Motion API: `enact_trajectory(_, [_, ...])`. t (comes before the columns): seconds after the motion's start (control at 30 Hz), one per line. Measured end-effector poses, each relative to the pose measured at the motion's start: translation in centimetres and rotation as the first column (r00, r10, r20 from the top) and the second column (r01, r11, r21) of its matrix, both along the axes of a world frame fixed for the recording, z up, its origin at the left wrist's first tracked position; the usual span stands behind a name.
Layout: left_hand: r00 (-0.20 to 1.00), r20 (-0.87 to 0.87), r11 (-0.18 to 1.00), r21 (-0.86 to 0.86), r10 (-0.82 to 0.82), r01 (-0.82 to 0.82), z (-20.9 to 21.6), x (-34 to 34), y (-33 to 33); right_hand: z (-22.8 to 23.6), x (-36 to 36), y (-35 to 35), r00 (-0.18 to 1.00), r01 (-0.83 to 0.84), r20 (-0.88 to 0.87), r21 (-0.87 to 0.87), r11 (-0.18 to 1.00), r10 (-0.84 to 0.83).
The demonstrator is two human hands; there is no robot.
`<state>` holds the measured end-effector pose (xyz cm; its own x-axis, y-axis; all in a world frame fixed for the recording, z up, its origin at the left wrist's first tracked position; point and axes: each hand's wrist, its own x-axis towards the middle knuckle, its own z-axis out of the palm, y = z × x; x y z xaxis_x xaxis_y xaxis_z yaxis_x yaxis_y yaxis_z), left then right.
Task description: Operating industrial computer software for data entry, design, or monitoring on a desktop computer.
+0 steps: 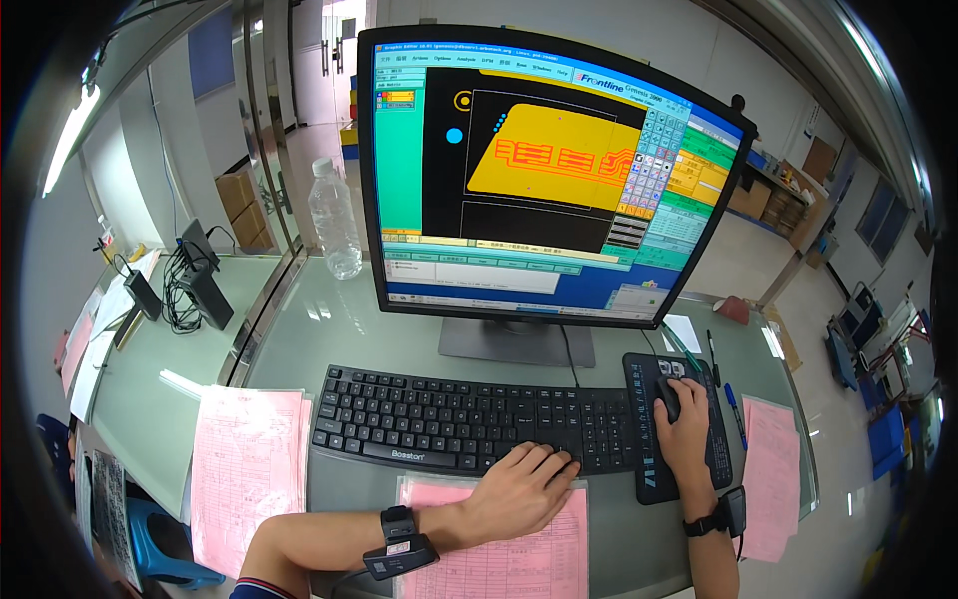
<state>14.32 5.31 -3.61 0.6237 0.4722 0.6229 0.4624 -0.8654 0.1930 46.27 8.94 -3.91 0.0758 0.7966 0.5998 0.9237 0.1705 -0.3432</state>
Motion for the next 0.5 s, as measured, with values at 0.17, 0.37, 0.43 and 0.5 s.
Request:
enact_trajectory(0.17, [1.0,-0.026,1.0,0.004,0.001,-0.001,0.11,0.01,-0.03,0.0,0.08,-0.06,1.0,0.0,-0.005,-0.001,1.0,0.0])
enact_trajectory(0.37, [1.0,-0.02,1.0,-0.01,0.004,-0.005,0.15,0.07,-0.12,0.09,-0.01,-0.1,1.0,-0.003,-0.009,0.006,1.0,0.003])
enact_trajectory(0.43, [1.0,-0.022,1.0,-0.004,0.007,-0.007,0.16,0.09,-0.09,0.01,0.09,-0.06,1.0,-0.006,-0.004,0.009,1.0,0.006])
enact_trajectory(0.5, [1.0,-0.023,1.0,0.0,0.007,-0.007,0.14,0.12,-0.06,0.02,0.07,-0.06,1.0,-0.006,-0.005,0.009,1.0,0.006])
